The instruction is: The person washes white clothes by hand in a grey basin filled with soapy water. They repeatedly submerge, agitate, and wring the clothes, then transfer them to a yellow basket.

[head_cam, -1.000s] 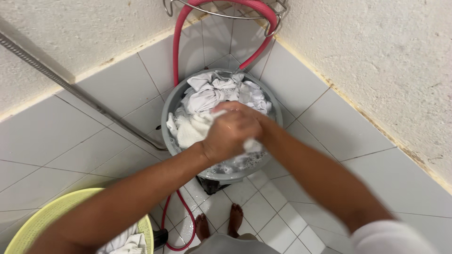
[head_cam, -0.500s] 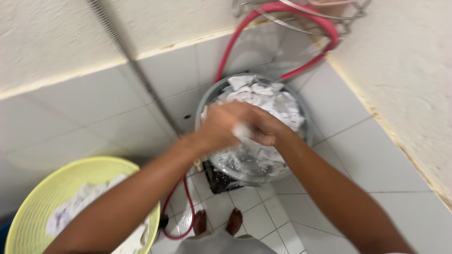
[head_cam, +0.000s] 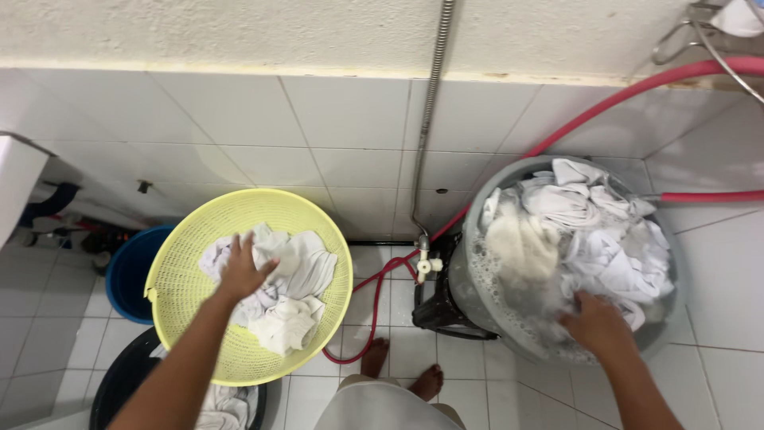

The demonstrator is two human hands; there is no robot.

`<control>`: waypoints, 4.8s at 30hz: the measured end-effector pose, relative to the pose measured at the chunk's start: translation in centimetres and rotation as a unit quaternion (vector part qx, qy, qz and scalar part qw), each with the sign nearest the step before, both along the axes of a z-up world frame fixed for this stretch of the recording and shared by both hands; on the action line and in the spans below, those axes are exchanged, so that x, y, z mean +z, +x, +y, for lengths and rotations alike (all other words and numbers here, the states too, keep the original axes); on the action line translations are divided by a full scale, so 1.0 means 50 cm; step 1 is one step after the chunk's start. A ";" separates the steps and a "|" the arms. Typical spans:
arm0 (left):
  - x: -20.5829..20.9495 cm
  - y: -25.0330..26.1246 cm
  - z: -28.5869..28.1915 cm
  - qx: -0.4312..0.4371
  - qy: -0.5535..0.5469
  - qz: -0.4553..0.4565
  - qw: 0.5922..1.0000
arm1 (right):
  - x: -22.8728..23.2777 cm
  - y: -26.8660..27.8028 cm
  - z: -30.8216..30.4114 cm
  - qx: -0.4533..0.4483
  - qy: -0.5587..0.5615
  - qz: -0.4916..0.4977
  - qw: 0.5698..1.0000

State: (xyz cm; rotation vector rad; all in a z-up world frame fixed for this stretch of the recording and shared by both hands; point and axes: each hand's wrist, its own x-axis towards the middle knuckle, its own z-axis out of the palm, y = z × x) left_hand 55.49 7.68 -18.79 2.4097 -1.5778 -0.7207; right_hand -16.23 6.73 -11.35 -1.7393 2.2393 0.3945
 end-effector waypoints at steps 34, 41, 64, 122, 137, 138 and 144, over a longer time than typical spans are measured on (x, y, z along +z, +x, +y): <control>0.210 -0.976 -0.291 -0.414 -0.109 0.277 0.860 | 0.162 -0.063 -0.034 -0.198 -0.161 -0.235 0.938; -0.073 -1.059 -0.274 -0.552 0.059 -0.044 0.831 | -0.063 0.008 -0.035 -0.035 -0.108 -0.178 0.978; 0.889 -0.984 -0.369 -0.525 -0.289 0.414 0.685 | 0.719 -0.135 -0.008 -0.013 -0.517 -0.375 0.769; 0.325 -1.103 -0.222 0.002 -0.028 0.919 0.394 | 0.340 0.142 -0.008 -0.140 -0.385 -0.897 0.167; 0.288 -0.919 -0.154 -0.343 0.320 0.639 0.609 | 0.238 0.072 -0.011 -0.179 -0.366 -0.866 0.291; 0.283 -0.926 -0.152 -0.342 0.356 0.742 0.454 | 0.227 0.077 -0.012 -0.181 -0.375 -0.842 0.342; 0.303 -1.043 -0.149 0.113 0.258 0.837 0.468 | 0.195 0.112 0.023 -0.217 -0.407 -0.716 0.524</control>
